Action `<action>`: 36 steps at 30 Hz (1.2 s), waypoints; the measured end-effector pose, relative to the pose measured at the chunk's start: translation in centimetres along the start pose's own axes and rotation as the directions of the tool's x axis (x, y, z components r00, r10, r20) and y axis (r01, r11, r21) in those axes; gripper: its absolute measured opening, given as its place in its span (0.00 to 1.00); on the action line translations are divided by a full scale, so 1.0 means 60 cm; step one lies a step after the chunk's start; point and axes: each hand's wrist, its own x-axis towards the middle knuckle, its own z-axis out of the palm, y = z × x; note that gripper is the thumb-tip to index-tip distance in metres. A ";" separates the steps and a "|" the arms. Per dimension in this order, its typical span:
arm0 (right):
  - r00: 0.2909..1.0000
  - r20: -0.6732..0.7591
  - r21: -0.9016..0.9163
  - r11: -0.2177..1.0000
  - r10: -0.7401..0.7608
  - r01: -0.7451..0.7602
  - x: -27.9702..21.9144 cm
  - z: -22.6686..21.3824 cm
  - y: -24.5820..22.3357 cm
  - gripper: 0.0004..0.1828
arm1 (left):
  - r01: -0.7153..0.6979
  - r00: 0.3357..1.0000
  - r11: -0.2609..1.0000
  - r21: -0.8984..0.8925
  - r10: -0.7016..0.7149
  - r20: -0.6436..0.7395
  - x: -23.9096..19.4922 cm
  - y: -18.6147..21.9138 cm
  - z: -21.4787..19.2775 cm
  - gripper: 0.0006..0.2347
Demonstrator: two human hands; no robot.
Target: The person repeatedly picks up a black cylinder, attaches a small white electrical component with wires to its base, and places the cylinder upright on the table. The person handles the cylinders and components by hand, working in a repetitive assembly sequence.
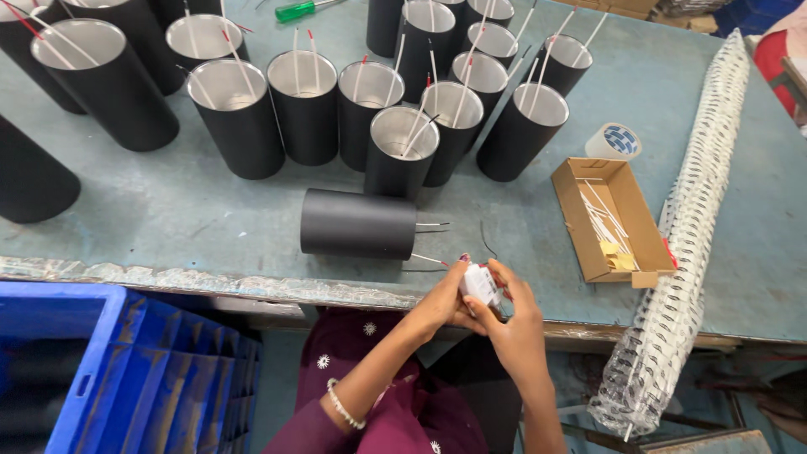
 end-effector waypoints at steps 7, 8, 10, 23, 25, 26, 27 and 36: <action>0.929 0.212 -0.238 0.906 -0.303 0.350 0.077 -0.033 0.073 0.26 | -0.011 0.821 0.583 0.812 0.469 -0.325 -0.022 0.010 0.017 0.19; 0.936 0.230 -0.247 0.915 -0.266 0.321 0.090 -0.032 0.080 0.25 | 0.037 0.716 0.357 0.933 0.642 -0.274 -0.031 0.008 0.015 0.19; 0.945 0.264 -0.266 0.928 -0.192 0.262 0.114 -0.028 0.091 0.26 | 0.000 0.603 0.198 0.980 0.782 -0.158 -0.038 0.006 0.004 0.18; 0.986 0.124 -0.183 0.979 0.115 -0.091 0.120 0.078 0.104 0.29 | -0.144 0.594 0.190 0.971 0.802 -0.069 -0.024 -0.017 -0.059 0.06; 0.979 0.191 -0.043 0.997 0.072 -0.065 0.114 0.079 0.119 0.31 | -0.186 0.598 0.219 0.958 0.798 -0.067 -0.031 -0.009 -0.061 0.05; 0.969 0.240 0.053 0.996 0.061 -0.076 0.111 0.079 0.125 0.32 | -0.207 0.600 0.234 0.950 0.797 -0.066 -0.034 -0.004 -0.060 0.04; 0.957 0.288 0.149 0.985 0.044 -0.091 0.107 0.078 0.131 0.33 | -0.214 0.603 0.274 0.938 0.792 -0.093 -0.036 0.000 -0.058 0.04; 0.848 0.517 0.326 0.888 0.120 -0.325 0.099 0.061 0.129 0.35 | -0.204 0.689 0.416 0.886 0.704 -0.172 -0.052 0.028 -0.042 0.05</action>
